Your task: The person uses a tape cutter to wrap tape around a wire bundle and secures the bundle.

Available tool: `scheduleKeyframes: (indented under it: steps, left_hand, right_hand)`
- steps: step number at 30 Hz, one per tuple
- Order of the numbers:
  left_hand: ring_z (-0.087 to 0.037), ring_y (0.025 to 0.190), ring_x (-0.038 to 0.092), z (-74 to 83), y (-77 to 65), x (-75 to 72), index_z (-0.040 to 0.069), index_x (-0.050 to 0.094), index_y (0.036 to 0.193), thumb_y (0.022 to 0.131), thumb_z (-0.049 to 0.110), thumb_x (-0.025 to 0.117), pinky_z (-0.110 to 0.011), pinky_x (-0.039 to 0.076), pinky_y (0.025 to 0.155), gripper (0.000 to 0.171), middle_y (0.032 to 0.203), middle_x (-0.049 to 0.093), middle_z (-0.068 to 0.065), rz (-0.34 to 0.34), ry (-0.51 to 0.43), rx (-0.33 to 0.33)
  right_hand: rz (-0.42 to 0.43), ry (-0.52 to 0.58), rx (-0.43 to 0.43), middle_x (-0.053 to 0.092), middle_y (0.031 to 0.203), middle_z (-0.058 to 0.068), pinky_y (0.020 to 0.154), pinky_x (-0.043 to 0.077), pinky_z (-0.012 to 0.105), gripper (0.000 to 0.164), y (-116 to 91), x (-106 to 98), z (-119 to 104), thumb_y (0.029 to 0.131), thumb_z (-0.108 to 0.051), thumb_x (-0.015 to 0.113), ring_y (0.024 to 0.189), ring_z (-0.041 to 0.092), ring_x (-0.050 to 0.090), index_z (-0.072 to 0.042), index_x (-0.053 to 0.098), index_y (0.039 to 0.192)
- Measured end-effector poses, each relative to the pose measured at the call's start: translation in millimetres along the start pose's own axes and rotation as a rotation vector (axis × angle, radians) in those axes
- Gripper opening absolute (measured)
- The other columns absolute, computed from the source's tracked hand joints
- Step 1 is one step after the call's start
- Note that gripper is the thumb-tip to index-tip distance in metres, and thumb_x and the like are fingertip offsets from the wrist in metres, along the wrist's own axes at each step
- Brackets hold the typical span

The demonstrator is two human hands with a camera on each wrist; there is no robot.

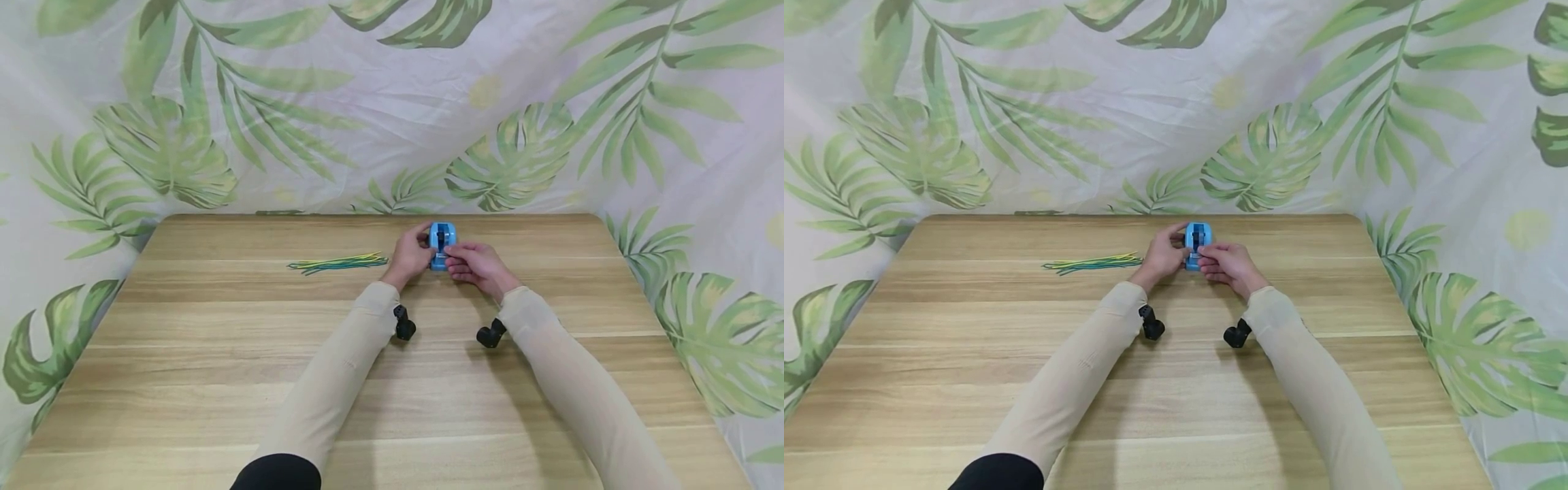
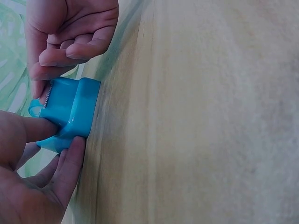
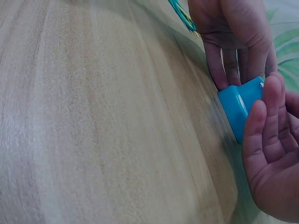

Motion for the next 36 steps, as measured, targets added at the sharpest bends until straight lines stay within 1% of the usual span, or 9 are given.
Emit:
scheduleKeyframes:
  steps: [4, 13, 16, 22, 31, 34, 36]
  left_hand:
    - [-0.027, 0.112, 0.062, 1.0, 0.3, 0.1, 0.009, 0.050, 0.148, 0.093, -0.005, 0.065, -0.033, 0.054, 0.091, 0.058, 0.130, 0.060, -0.020, -0.002, 0.002, 0.000]
    - [-0.027, 0.112, 0.061, 0.2, 1.9, -0.9, 0.009, 0.050, 0.148, 0.093, -0.005, 0.066, -0.034, 0.054, 0.090, 0.059, 0.130, 0.059, -0.021, 0.003, -0.003, -0.005]
    - [-0.027, 0.112, 0.062, -0.4, 2.5, -1.1, 0.008, 0.050, 0.147, 0.093, -0.005, 0.066, -0.034, 0.054, 0.090, 0.059, 0.130, 0.059, -0.021, 0.002, 0.001, -0.006]
    - [-0.027, 0.112, 0.062, -0.9, 2.9, -1.5, 0.009, 0.051, 0.147, 0.093, -0.005, 0.067, -0.034, 0.054, 0.090, 0.058, 0.130, 0.059, -0.021, 0.006, 0.006, -0.011]
    - [-0.028, 0.113, 0.062, 2.0, 1.7, -0.6, 0.008, 0.051, 0.147, 0.093, -0.005, 0.066, -0.034, 0.054, 0.091, 0.058, 0.129, 0.060, -0.021, -0.001, 0.004, -0.011]
    - [-0.028, 0.113, 0.062, 1.9, 2.3, -0.3, 0.008, 0.051, 0.147, 0.093, -0.005, 0.066, -0.034, 0.054, 0.091, 0.057, 0.129, 0.060, -0.021, 0.002, 0.000, -0.012]
    - [-0.028, 0.113, 0.062, 1.3, 3.0, -0.1, 0.008, 0.051, 0.146, 0.093, -0.005, 0.066, -0.034, 0.054, 0.091, 0.057, 0.129, 0.060, -0.021, 0.002, -0.002, -0.013]
  right_hand:
    - [0.000, 0.000, 0.007, 0.069, 0.073, 0.001, 0.062, 0.057, 0.025, 0.016, -1.8, -0.3, -1.9, 0.101, -0.017, 0.063, 0.062, 0.010, 0.065, -0.003, 0.062, 0.108]
    - [0.016, 0.015, 0.013, 0.070, 0.074, 0.002, 0.061, 0.057, 0.024, 0.022, -5.7, 0.9, -9.3, 0.099, -0.018, 0.067, 0.061, 0.010, 0.066, 0.000, 0.064, 0.112]
    - [0.014, 0.008, 0.029, 0.071, 0.075, 0.002, 0.063, 0.057, 0.025, 0.021, -6.3, 2.1, -8.9, 0.099, -0.018, 0.067, 0.062, 0.010, 0.066, -0.001, 0.064, 0.111]
    - [0.005, 0.001, 0.048, 0.072, 0.079, 0.002, 0.070, 0.058, 0.027, 0.018, -6.3, 3.6, -8.2, 0.100, -0.018, 0.066, 0.067, 0.011, 0.067, -0.003, 0.063, 0.110]
    - [0.010, 0.020, 0.080, 0.072, 0.080, 0.003, 0.073, 0.060, 0.031, 0.014, -7.6, 1.6, -7.3, 0.100, -0.016, 0.065, 0.068, 0.013, 0.068, -0.004, 0.063, 0.108]
    - [0.006, 0.026, 0.087, 0.073, 0.081, 0.003, 0.075, 0.060, 0.032, 0.017, -8.4, 1.9, -7.4, 0.100, -0.015, 0.065, 0.070, 0.014, 0.069, -0.003, 0.063, 0.111]
    - [-0.001, 0.036, 0.094, 0.074, 0.083, 0.004, 0.076, 0.060, 0.033, 0.023, -9.1, 2.1, -6.8, 0.100, -0.015, 0.065, 0.072, 0.015, 0.070, -0.001, 0.062, 0.117]
Point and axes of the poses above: each hand's wrist, its own y-axis towards the middle knuckle, its own x-axis out of the palm, z = x × y, the point moved 9 cm from there along y, towards the middle knuckle
